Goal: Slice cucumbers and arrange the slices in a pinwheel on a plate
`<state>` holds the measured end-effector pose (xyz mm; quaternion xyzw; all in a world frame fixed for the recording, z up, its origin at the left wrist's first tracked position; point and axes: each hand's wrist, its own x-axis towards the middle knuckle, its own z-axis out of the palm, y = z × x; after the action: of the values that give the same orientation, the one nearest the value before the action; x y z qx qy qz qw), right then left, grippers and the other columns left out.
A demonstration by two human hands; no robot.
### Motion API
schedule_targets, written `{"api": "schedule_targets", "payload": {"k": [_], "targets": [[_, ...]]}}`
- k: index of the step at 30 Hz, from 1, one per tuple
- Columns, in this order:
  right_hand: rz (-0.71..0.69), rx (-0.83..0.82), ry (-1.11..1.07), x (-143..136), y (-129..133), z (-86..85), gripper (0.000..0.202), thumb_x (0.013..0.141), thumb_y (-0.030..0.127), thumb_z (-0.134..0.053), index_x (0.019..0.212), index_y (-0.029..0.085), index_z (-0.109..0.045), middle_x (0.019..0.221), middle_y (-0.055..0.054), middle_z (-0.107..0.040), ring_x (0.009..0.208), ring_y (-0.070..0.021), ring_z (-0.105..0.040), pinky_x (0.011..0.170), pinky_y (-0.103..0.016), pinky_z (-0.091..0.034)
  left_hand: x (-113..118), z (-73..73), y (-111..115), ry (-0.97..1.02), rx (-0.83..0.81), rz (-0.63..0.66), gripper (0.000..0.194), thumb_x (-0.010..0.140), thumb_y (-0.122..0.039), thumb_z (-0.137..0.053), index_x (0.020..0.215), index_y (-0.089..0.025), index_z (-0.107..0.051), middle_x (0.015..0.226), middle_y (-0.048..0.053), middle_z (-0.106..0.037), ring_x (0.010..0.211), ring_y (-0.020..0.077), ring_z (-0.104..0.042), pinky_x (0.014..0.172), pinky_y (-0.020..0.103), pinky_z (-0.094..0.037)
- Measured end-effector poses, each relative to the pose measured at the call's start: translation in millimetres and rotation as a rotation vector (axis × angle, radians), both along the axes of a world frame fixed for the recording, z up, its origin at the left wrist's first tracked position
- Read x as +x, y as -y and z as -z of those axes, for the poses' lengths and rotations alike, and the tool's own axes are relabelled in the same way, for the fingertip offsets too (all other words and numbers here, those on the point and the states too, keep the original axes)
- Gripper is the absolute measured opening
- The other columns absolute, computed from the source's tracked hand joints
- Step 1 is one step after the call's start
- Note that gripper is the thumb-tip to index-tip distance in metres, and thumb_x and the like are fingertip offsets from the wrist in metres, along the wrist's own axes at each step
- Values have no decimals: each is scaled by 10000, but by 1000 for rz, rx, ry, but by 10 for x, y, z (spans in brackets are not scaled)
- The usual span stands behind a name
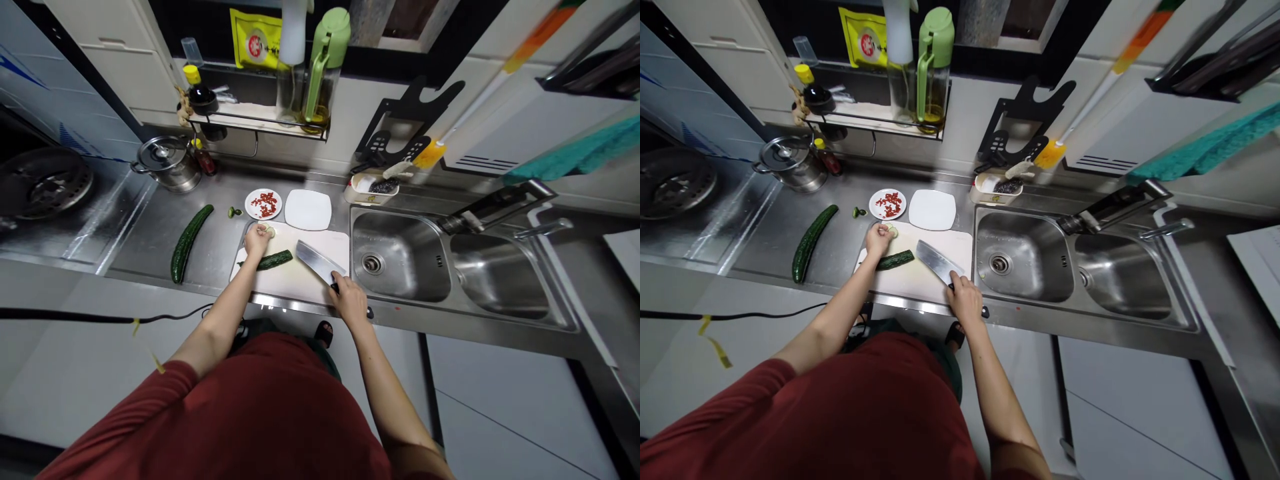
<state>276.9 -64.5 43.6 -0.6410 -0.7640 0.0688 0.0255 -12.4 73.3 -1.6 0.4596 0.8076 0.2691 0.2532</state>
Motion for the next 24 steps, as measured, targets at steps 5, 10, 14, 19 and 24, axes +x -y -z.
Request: {"api": "schedule_targets", "payload": {"k": [5, 10, 14, 19, 24], "targets": [[4, 3, -17, 3, -1, 14, 430, 882, 283, -519, 1302, 187, -523, 977, -65, -636, 858, -198, -566, 731, -275, -370, 39, -14, -114, -53, -23, -74, 189, 744, -334, -645, 915, -270, -598, 851, -28, -699, 867, 176, -613, 844, 335, -366], [8, 2, -26, 10, 2, 30, 430, 880, 281, -513, 1299, 185, -524, 973, -62, -634, 850, -194, -564, 727, -275, -369, 64, -5, -191, -108, -38, -67, 171, 756, -308, -630, 919, -269, -597, 853, -4, -698, 922, 215, -614, 894, 385, -326], [10, 6, -34, 13, 5, 46, 427, 881, 290, -509, 1295, 187, -525, 975, -61, -636, 853, -193, -563, 727, -273, -369, 64, 21, -215, -170, -23, -39, 172, 764, -275, -612, 935, -270, -592, 868, 14, -699, 939, 238, -613, 888, 390, -326], [17, -7, -37, 10, 3, 34, 419, 880, 284, -510, 1287, 186, -532, 979, -64, -641, 859, -196, -569, 733, -272, -375, 51, 54, -212, -202, -4, -12, 169, 782, -267, -593, 951, -270, -589, 895, 32, -696, 957, 255, -610, 889, 405, -320], [22, -12, -52, 12, 2, 30, 428, 874, 287, -518, 1291, 190, -527, 987, -69, -639, 868, -199, -567, 737, -277, -383, 42, 57, -221, -241, -28, -18, 134, 793, -302, -584, 913, -259, -625, 946, 59, -698, 989, 261, -596, 892, 410, -325]]}}
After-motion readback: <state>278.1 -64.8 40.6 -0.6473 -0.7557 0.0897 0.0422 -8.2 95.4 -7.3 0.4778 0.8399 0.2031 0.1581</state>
